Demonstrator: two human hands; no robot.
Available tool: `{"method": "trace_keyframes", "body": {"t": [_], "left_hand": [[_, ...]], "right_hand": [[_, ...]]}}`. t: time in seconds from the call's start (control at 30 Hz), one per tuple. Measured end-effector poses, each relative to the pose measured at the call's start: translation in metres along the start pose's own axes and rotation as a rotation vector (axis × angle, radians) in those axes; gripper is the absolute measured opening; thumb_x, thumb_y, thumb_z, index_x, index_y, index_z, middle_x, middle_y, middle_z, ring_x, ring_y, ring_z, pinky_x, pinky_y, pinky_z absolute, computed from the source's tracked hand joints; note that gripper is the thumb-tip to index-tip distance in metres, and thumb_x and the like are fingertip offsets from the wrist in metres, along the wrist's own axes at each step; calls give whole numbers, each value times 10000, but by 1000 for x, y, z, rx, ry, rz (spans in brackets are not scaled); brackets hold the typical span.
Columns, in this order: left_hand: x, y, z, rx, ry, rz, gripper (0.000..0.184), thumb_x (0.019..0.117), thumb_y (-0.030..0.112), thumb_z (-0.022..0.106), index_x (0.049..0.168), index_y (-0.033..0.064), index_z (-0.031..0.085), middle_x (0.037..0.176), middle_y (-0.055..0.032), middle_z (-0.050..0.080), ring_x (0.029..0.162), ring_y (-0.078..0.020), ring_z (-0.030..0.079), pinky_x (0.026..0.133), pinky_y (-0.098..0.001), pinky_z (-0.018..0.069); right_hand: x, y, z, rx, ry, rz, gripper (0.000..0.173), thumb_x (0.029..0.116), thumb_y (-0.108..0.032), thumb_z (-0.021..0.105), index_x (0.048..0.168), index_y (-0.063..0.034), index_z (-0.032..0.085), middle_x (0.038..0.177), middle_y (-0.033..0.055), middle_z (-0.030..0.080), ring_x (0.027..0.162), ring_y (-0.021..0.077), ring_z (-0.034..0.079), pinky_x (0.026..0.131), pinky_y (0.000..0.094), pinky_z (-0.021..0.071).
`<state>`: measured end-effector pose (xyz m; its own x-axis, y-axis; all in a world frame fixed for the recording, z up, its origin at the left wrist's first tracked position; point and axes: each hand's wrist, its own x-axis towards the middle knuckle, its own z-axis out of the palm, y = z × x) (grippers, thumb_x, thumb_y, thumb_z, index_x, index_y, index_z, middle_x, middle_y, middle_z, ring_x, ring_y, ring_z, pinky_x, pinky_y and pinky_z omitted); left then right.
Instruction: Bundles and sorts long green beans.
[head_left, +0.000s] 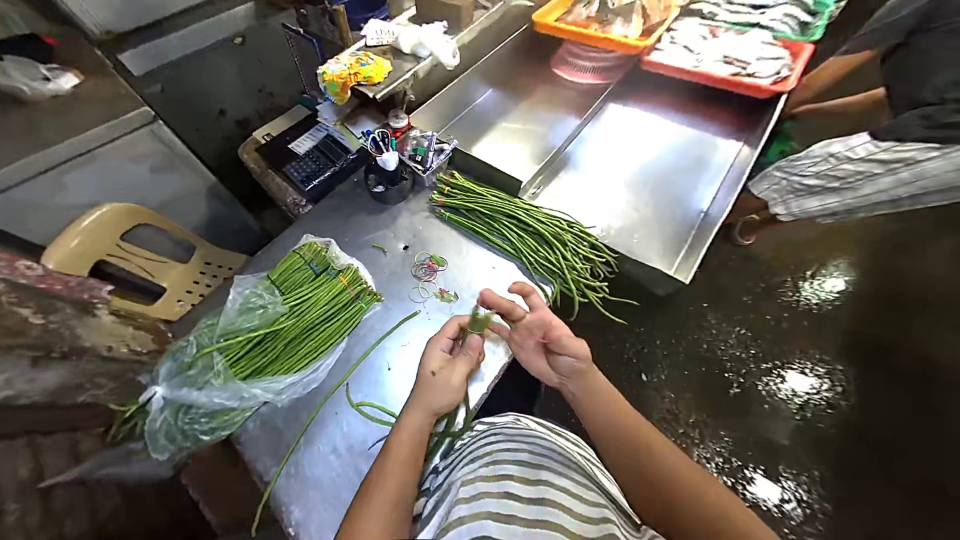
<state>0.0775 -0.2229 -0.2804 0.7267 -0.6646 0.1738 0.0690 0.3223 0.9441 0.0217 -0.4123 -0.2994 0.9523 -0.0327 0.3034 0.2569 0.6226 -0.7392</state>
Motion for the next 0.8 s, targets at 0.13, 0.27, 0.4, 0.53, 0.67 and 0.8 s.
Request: {"method": "trace_keyframes", "body": {"t": [0.13,0.27,0.4,0.53,0.67,0.8], "left_hand": [[3,18,-3,714,-45,-103,256,1041,224,526,1116,56,704,917,-19,701,803,-80,660,757,-297,576],[2,28,-18,101,92,-484,250,1096,180,396,1064,32,596,691,0,509,506,-75,459,461,-220,418],[-13,17,-33,-727,20,-370,218,1082,263,467,1111,81,585,803,-11,572,574,-95,558,513,-237,506],[-15,7,-19,-381,-91,-118,217,1046,250,579,1147,65,632,816,-5,584,596,-55,514,526,-208,442],[-7,29,-18,481,-47,-190,209,1034,177,538,1091,43,688,787,17,644,595,-57,552,545,-245,487],[-9,38,-21,-73,50,-346,238,1090,212,391,1042,62,568,687,20,504,496,-54,453,448,-195,403]], "right_hand": [[30,-31,17,-990,-199,-184,626,832,-558,760,1226,-88,636,1113,55,733,1121,225,645,1053,484,482],[18,-36,30,-1022,-438,-153,259,919,-408,712,932,-150,720,815,-60,696,862,90,600,925,368,418],[2,3,-10,-16,-163,111,251,909,-340,754,1126,-260,655,1076,-7,729,1025,165,688,950,394,552],[20,16,0,153,-146,182,657,903,-467,731,1465,-270,454,1388,119,633,1289,298,592,1076,481,474],[49,-18,24,-613,-303,-49,589,850,-373,807,1263,-38,554,1070,65,746,1056,173,677,1001,398,518],[42,-36,30,-826,-425,-130,203,891,-313,759,933,-121,710,829,-53,693,865,58,602,894,331,428]]}}
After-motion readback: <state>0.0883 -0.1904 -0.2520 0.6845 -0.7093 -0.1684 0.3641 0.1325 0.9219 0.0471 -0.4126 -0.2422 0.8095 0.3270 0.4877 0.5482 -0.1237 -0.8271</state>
